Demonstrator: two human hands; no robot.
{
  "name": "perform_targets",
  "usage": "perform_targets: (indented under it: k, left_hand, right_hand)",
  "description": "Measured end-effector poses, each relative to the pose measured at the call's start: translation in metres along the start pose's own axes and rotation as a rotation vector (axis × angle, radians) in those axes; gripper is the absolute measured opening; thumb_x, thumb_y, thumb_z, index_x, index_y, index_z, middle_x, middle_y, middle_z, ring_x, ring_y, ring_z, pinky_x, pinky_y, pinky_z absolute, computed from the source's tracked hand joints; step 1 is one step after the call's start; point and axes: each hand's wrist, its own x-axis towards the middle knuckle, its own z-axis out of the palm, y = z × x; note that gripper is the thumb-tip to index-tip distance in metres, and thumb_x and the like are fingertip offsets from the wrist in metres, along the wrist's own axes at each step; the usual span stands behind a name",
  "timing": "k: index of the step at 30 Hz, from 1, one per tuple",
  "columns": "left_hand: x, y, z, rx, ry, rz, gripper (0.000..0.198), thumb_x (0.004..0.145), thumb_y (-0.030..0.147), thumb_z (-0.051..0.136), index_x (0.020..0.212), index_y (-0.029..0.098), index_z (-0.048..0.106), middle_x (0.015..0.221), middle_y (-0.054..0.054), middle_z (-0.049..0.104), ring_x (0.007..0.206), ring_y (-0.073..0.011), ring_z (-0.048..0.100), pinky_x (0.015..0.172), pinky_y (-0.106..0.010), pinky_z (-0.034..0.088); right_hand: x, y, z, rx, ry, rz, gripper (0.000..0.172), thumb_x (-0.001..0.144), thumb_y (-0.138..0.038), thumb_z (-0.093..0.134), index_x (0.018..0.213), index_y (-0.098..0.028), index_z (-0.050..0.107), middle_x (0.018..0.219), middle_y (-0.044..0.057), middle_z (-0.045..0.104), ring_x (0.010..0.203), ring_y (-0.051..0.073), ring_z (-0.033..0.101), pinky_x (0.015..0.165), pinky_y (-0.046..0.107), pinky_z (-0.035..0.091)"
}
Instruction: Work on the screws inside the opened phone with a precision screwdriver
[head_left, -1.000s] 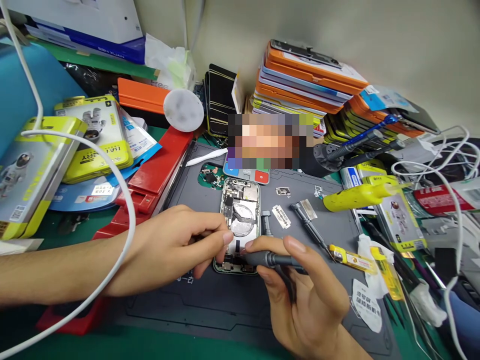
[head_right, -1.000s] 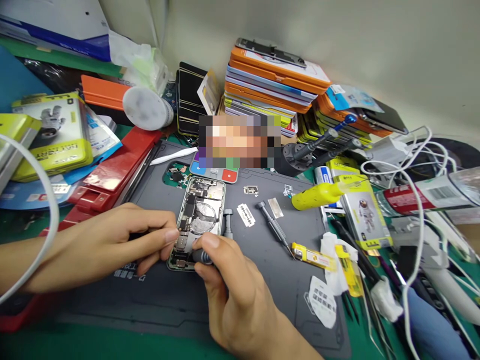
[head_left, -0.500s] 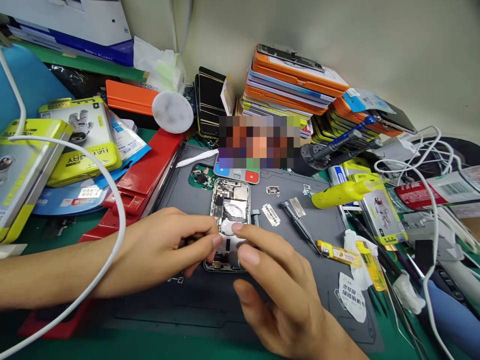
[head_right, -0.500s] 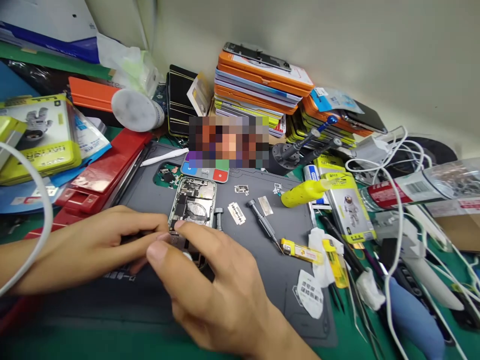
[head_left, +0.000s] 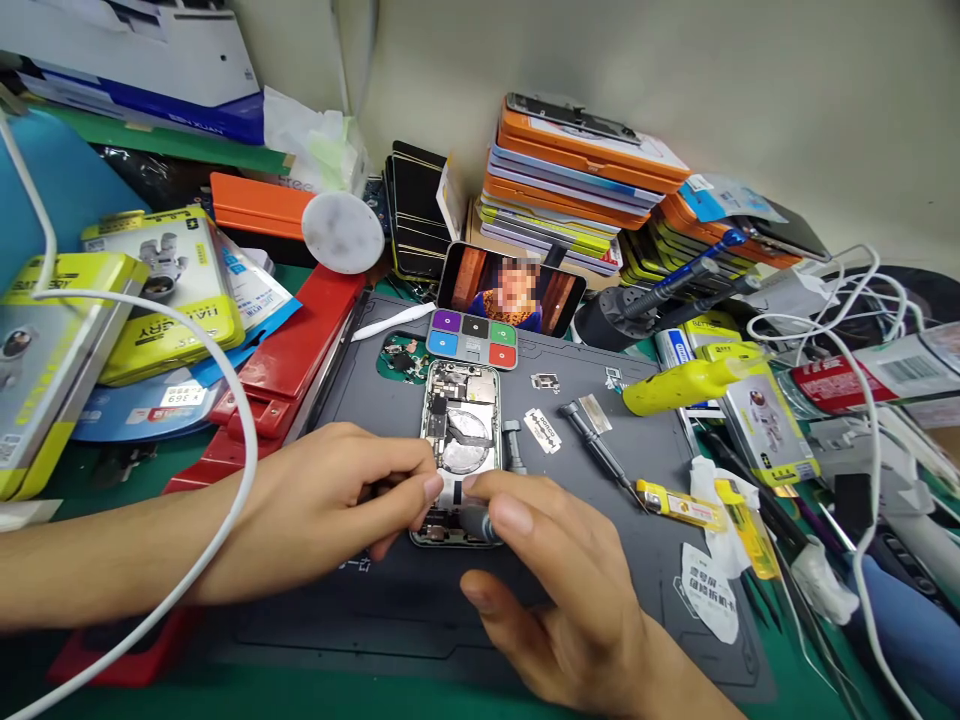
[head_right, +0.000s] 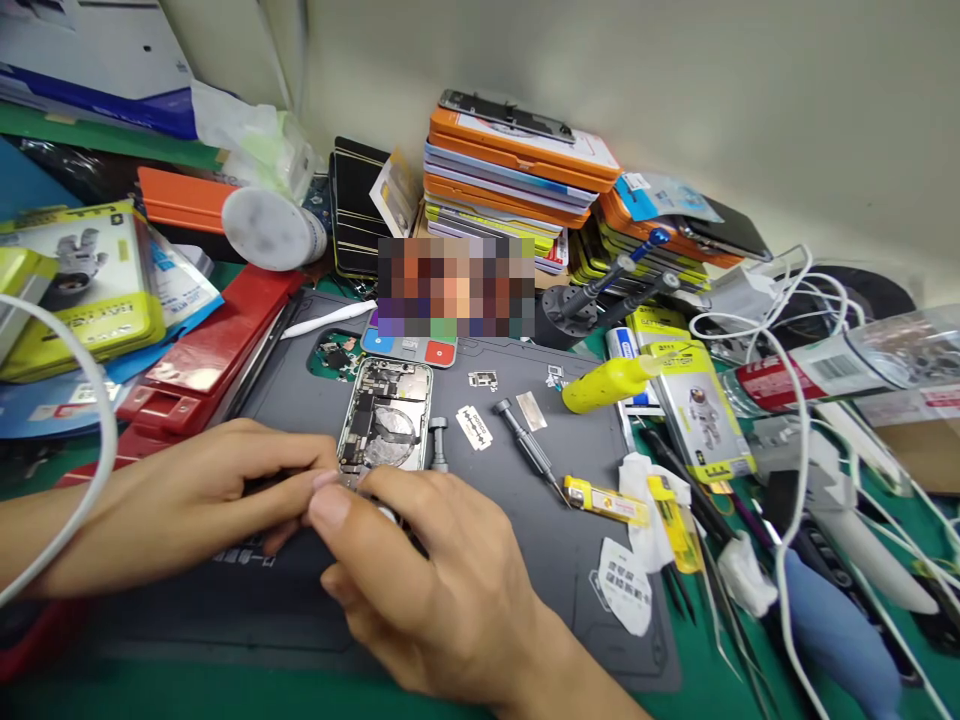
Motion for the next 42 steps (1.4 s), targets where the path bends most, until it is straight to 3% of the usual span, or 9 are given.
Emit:
perform_targets:
  k: [5,9,14,17,21,25,34,39,42]
  left_hand:
    - [0.0,0.002,0.001,0.004,0.002,0.001,0.043,0.115,0.044,0.047,0.082,0.023,0.066,0.064,0.006,0.068,0.057,-0.0111,0.062,0.058,-0.02,0.043]
    - [-0.002,0.005,0.003,0.009,0.041,-0.008,0.042,0.114,0.042,0.047,0.083,0.022,0.067,0.062,0.007,0.068,0.056,-0.0104,0.06,0.058,-0.02,0.042]
    - [-0.002,0.006,0.004,-0.014,0.047,-0.023,0.041,0.113,0.042,0.05,0.08,0.023,0.065,0.062,0.007,0.067,0.056,-0.0109,0.06,0.058,-0.02,0.042]
    - [-0.002,0.007,0.003,-0.01,0.041,-0.034,0.04,0.112,0.04,0.051,0.077,0.023,0.063,0.063,0.008,0.066,0.056,-0.0102,0.06,0.059,-0.02,0.041]
    - [-0.002,0.007,0.002,0.003,0.035,-0.04,0.042,0.112,0.043,0.05,0.078,0.023,0.062,0.062,0.007,0.065,0.056,-0.0103,0.058,0.058,-0.02,0.041]
    - [-0.001,0.005,0.001,-0.002,0.014,-0.049,0.042,0.112,0.044,0.052,0.077,0.023,0.06,0.063,0.007,0.065,0.057,-0.0115,0.058,0.058,-0.021,0.041]
    - [0.0,0.001,0.0,0.014,-0.023,-0.005,0.042,0.115,0.042,0.047,0.081,0.022,0.061,0.065,0.007,0.064,0.059,-0.0105,0.059,0.059,-0.02,0.042]
    - [0.0,-0.001,0.0,0.013,-0.013,-0.002,0.042,0.115,0.044,0.048,0.081,0.023,0.062,0.064,0.007,0.065,0.057,-0.0095,0.059,0.057,-0.018,0.041]
    - [-0.001,-0.001,0.0,0.015,-0.014,-0.012,0.041,0.114,0.043,0.05,0.082,0.022,0.063,0.065,0.008,0.066,0.057,-0.0089,0.06,0.057,-0.018,0.042]
  right_hand:
    - [0.001,-0.001,-0.001,0.04,0.001,-0.001,0.055,0.107,-0.011,0.054,0.162,-0.012,0.045,0.12,0.012,0.08,0.104,0.022,0.078,0.083,0.035,0.067]
    - [0.004,-0.002,-0.008,0.021,0.003,0.031,0.048,0.111,-0.014,0.051,0.159,-0.011,0.053,0.1,0.006,0.078,0.084,0.019,0.073,0.074,0.032,0.065]
    - [0.002,-0.004,-0.015,0.056,-0.01,0.023,0.055,0.108,-0.007,0.044,0.163,-0.012,0.053,0.126,0.014,0.076,0.122,0.022,0.075,0.099,0.039,0.068]
    - [0.0,-0.006,-0.014,0.0,0.014,-0.012,0.055,0.107,-0.005,0.047,0.161,-0.013,0.056,0.12,0.013,0.077,0.119,0.021,0.075,0.096,0.037,0.069]
    - [0.0,-0.008,-0.016,-0.005,0.017,0.013,0.055,0.103,-0.002,0.048,0.157,-0.007,0.057,0.131,0.014,0.078,0.126,0.023,0.074,0.104,0.041,0.068]
    - [0.002,-0.007,-0.015,-0.002,0.01,0.026,0.058,0.095,0.003,0.051,0.152,-0.008,0.06,0.128,0.011,0.08,0.124,0.021,0.073,0.107,0.039,0.066]
    - [0.007,-0.006,-0.008,-0.066,0.026,-0.023,0.027,0.106,-0.009,0.064,0.13,-0.015,0.074,0.11,0.01,0.081,0.113,0.018,0.077,0.1,0.033,0.068]
    - [0.001,-0.003,-0.008,0.034,-0.006,-0.004,0.048,0.105,-0.005,0.044,0.149,-0.009,0.062,0.136,0.016,0.073,0.136,0.021,0.068,0.111,0.04,0.064]
    - [-0.004,-0.001,-0.006,0.082,-0.014,0.0,0.069,0.096,0.0,0.05,0.165,-0.006,0.046,0.149,0.018,0.064,0.148,0.023,0.061,0.12,0.041,0.059]
